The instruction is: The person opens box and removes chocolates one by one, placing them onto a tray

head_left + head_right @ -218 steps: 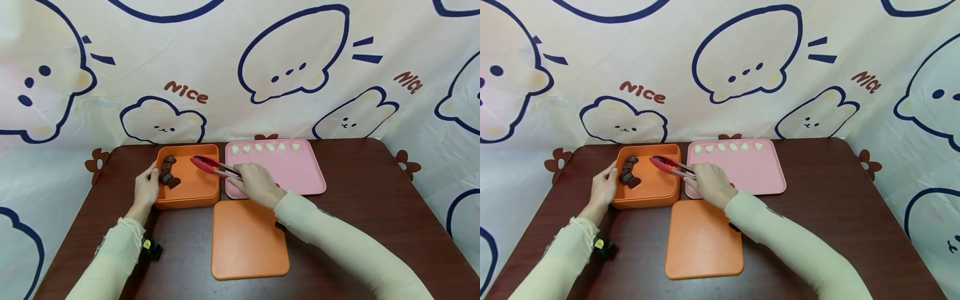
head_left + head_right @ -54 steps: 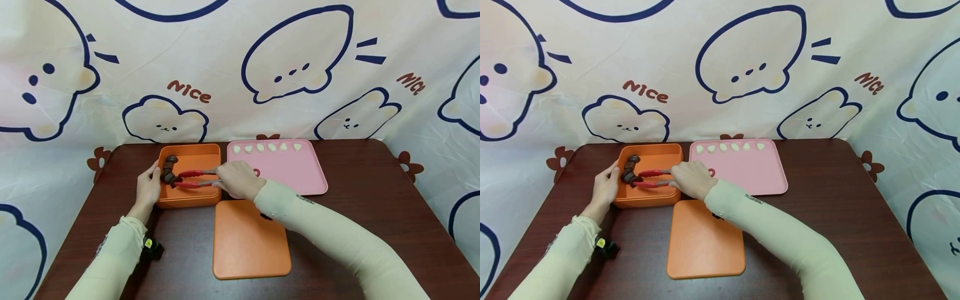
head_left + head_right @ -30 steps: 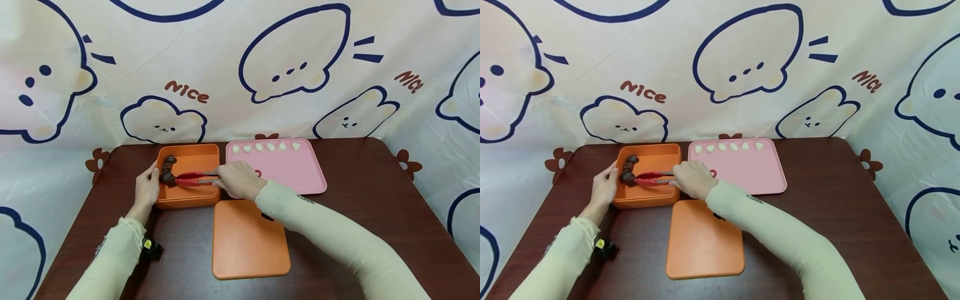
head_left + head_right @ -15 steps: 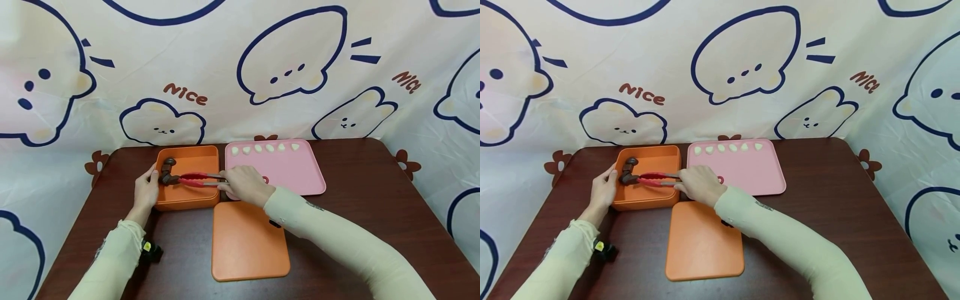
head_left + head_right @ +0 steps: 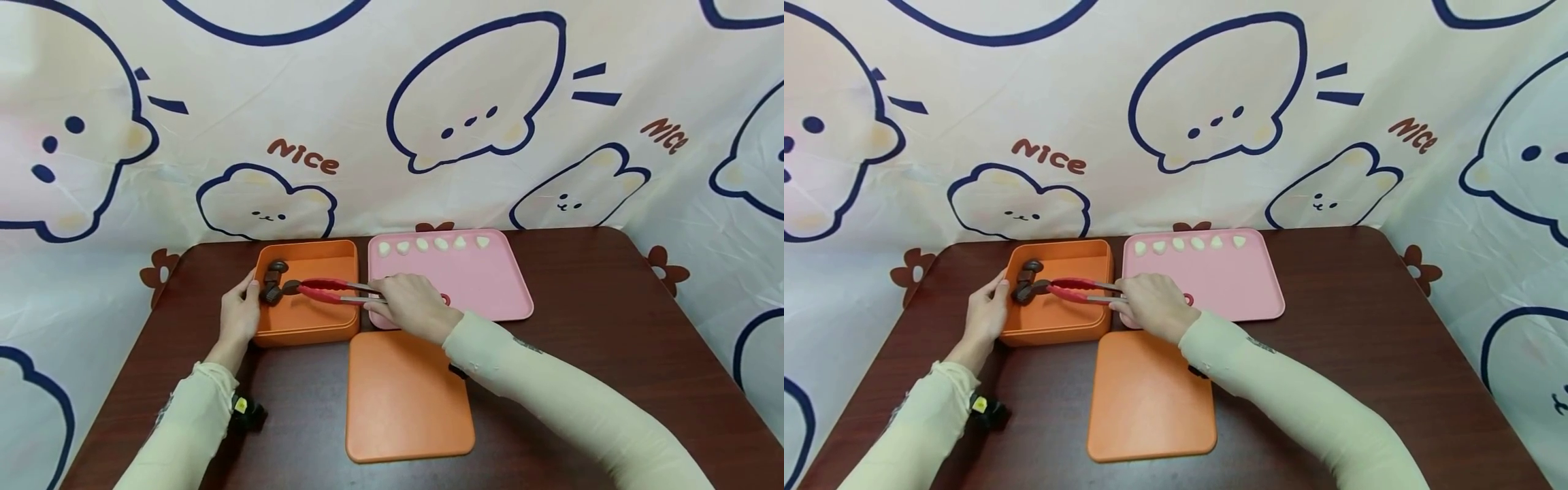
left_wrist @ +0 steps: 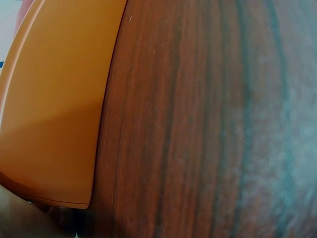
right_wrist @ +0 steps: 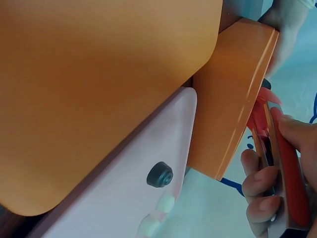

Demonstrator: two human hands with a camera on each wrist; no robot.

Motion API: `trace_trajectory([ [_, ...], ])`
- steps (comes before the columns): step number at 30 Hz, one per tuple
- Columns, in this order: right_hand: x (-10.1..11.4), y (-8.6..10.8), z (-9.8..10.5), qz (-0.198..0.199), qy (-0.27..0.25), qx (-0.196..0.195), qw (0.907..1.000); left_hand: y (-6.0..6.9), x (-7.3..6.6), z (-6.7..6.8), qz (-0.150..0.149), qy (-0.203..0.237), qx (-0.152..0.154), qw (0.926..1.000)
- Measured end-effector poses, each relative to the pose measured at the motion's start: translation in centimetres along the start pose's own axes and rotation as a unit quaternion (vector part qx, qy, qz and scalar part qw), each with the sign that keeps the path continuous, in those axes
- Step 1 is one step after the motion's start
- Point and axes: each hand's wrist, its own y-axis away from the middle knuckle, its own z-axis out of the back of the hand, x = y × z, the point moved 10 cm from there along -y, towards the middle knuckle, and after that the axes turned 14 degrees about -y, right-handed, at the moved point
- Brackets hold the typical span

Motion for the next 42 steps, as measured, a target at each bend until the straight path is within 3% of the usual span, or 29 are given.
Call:
trace_trajectory([
  [10, -0.4, 0.8, 1.1, 0.013, -0.005, -0.029, 0.9995, 0.0, 0.0, 0.0, -0.006, 0.004, 0.001, 1.0],
  [18, -1.4, 1.9, 1.8, 0.002, -0.024, -0.038, 0.999, 0.0, 0.1, 0.0, -0.005, 0.008, 0.0, 1.0],
  [27, -2.7, 3.6, 3.4, -0.02, -0.029, -0.057, 0.9977, 0.0, 0.1, -0.2, -0.002, 0.013, 0.006, 0.9999],
  [42, -5.4, 7.0, 5.6, -0.024, -0.043, -0.101, 0.9937, 0.1, -0.1, -0.2, -0.009, 0.018, 0.006, 0.9998],
])
